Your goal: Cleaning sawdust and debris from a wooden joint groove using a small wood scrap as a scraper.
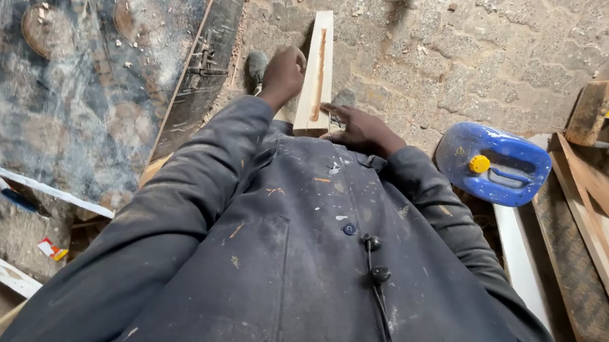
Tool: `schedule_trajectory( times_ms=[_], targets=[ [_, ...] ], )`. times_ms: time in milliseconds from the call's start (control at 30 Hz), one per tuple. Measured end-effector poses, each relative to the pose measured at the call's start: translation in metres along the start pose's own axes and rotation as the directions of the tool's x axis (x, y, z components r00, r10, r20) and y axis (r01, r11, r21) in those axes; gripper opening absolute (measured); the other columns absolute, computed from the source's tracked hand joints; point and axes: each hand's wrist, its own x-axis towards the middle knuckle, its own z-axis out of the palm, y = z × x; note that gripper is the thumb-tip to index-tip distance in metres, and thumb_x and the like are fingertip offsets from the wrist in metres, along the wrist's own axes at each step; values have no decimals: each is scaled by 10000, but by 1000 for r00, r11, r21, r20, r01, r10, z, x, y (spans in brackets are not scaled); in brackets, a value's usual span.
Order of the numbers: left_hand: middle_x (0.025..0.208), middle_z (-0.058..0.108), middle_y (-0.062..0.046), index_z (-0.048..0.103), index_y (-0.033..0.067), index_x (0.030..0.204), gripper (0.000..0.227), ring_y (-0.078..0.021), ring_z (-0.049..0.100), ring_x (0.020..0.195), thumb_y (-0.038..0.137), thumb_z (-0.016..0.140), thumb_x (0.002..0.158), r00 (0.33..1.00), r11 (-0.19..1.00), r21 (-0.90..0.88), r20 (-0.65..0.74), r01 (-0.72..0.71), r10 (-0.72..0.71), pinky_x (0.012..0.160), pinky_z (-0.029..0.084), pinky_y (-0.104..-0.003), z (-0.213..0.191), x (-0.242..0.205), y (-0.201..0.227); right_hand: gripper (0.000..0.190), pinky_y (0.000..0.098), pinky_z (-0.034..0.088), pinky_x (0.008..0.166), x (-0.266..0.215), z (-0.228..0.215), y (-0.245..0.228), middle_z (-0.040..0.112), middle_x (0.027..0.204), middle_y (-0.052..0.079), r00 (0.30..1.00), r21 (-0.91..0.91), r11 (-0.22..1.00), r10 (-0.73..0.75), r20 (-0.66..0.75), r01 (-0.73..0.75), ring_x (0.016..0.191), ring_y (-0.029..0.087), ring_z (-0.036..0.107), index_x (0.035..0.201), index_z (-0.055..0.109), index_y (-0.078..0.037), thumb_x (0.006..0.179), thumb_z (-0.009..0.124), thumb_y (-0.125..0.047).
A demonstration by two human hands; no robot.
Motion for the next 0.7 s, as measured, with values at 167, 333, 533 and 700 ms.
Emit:
schedule_trajectory(
  times_ms=[167, 333, 533, 700],
  targets=[
    [888, 524, -23, 612, 239, 768, 155, -260, 564, 889, 149, 492, 729, 994, 995, 84, 96, -61, 53, 772, 476, -366, 37, 5, -24, 712, 506, 407, 845, -5, 0, -8, 435, 1182, 206, 1000, 8, 1000, 13, 29, -13, 1005, 427, 475, 1309, 253, -237, 717, 613, -398],
    [736, 633, -86, 665, 160, 694, 115, -306, 609, 765, 190, 566, 643, 924, 937, 176, 296, -300, 240, 678, 495, -423, 39, -19, -5, 702, 512, 430, 807, 3, 6, 3, 441, 1192, 204, 1000, -8, 1000, 2, 21, -2, 981, 435, 491, 1297, 276, -192, 712, 627, -356],
    [954, 579, -192, 493, 3, 947, 352, -341, 536, 979, 204, 533, 660, 927, 987, 149, 375, -53, -7, 854, 397, -454, 19, -37, 16, 721, 506, 443, 793, 6, 7, 9, 448, 1170, 207, 999, -7, 1000, -6, 33, 6, 974, 433, 497, 1308, 250, -197, 716, 638, -338],
    [1027, 527, -176, 441, 6, 1009, 468, -358, 465, 1067, 249, 637, 660, 911, 987, 154, 412, -39, -28, 897, 350, -470, 38, -20, 3, 720, 486, 449, 795, 11, 12, 19, 445, 1175, 174, 999, -9, 1000, 8, 37, -7, 982, 403, 503, 1310, 248, -231, 723, 640, -371]
  ],
)
